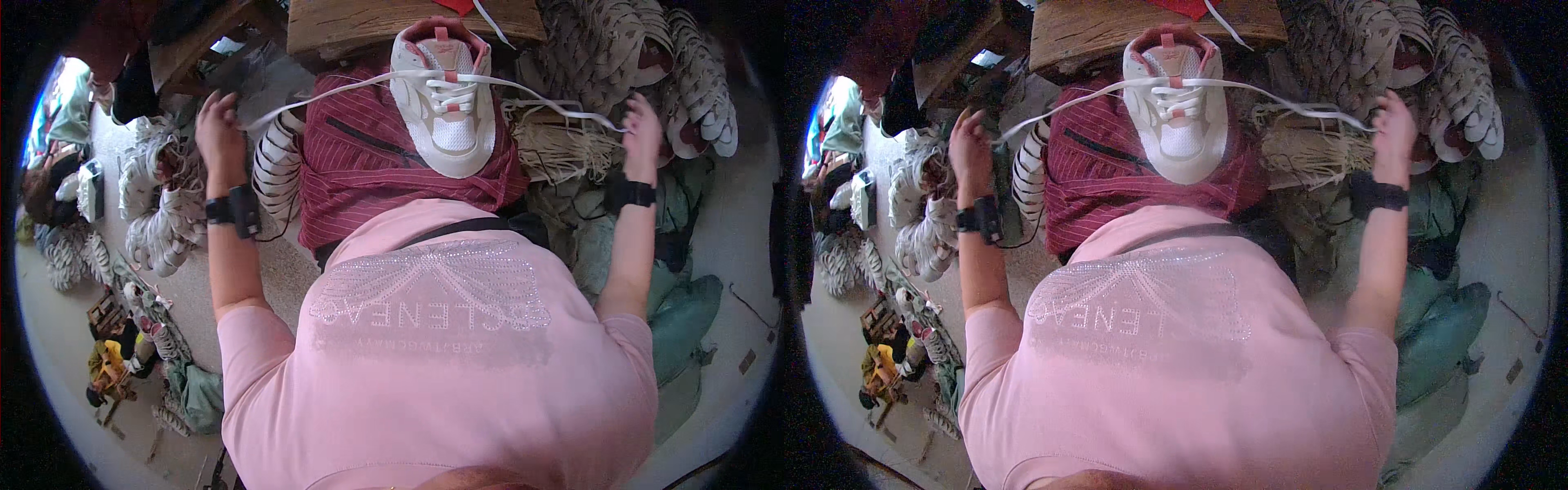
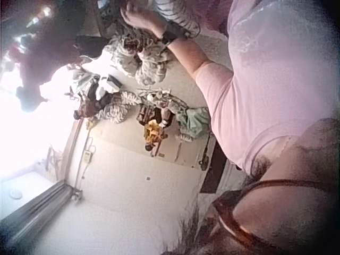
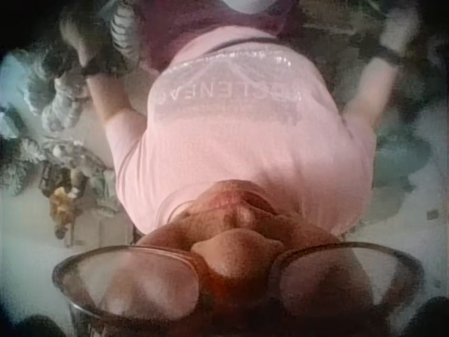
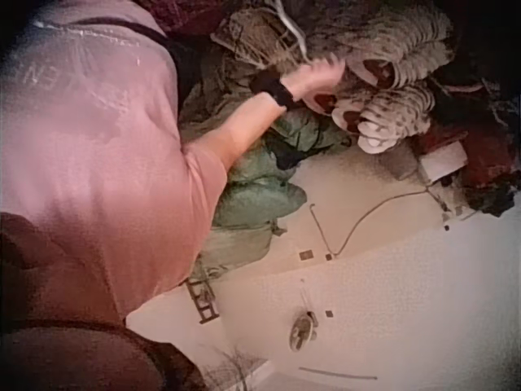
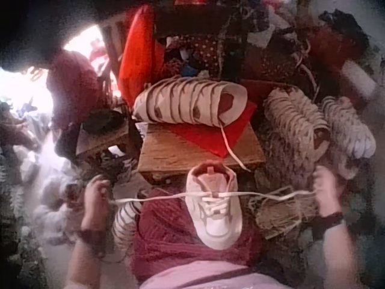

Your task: Lacing a white and pink shoe in a workshop setting.

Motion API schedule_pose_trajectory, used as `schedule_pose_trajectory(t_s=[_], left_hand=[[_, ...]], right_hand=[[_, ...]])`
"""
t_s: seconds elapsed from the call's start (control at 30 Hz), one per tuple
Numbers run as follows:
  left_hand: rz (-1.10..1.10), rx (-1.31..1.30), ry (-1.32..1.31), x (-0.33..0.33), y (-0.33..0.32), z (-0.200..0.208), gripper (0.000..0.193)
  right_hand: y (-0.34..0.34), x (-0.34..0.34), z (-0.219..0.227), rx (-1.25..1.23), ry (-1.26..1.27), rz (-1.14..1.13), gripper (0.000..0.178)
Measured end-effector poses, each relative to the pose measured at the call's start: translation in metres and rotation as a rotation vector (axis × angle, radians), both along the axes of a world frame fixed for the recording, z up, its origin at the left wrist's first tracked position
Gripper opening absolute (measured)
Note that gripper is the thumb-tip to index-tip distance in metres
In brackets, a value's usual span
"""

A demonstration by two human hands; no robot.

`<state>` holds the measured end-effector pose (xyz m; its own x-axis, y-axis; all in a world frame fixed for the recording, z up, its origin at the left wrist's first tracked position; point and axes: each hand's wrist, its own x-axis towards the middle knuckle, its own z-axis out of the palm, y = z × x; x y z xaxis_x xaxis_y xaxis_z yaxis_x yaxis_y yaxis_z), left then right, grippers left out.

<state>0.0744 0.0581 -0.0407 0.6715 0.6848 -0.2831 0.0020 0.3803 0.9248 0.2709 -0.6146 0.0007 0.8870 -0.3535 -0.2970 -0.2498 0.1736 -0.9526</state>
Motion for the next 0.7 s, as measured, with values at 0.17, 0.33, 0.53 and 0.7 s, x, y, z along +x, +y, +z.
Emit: schedule_pose_trajectory(t_s=[0.17, 0.33, 0.53, 0.7], left_hand=[[-0.445, 0.221, -0.048, 0.034, -0.123, 0.035, 0.032], [-0.653, 0.188, -0.07, 0.052, -0.192, 0.035, 0.024], [-0.767, 0.163, 0.002, 0.05, -0.214, 0.034, 0.02], [-0.843, 0.282, 0.11, 0.047, -0.213, 0.036, 0.02]], right_hand=[[0.155, -0.055, 0.014, -0.218, 0.03, 0.628, 0.034], [0.209, -0.064, 0.017, -0.282, 0.029, 0.92, 0.017], [0.214, -0.053, 0.011, -0.395, -0.121, 1.076, 0.013], [0.219, -0.043, 0.018, -0.583, -0.217, 1.19, 0.014]])
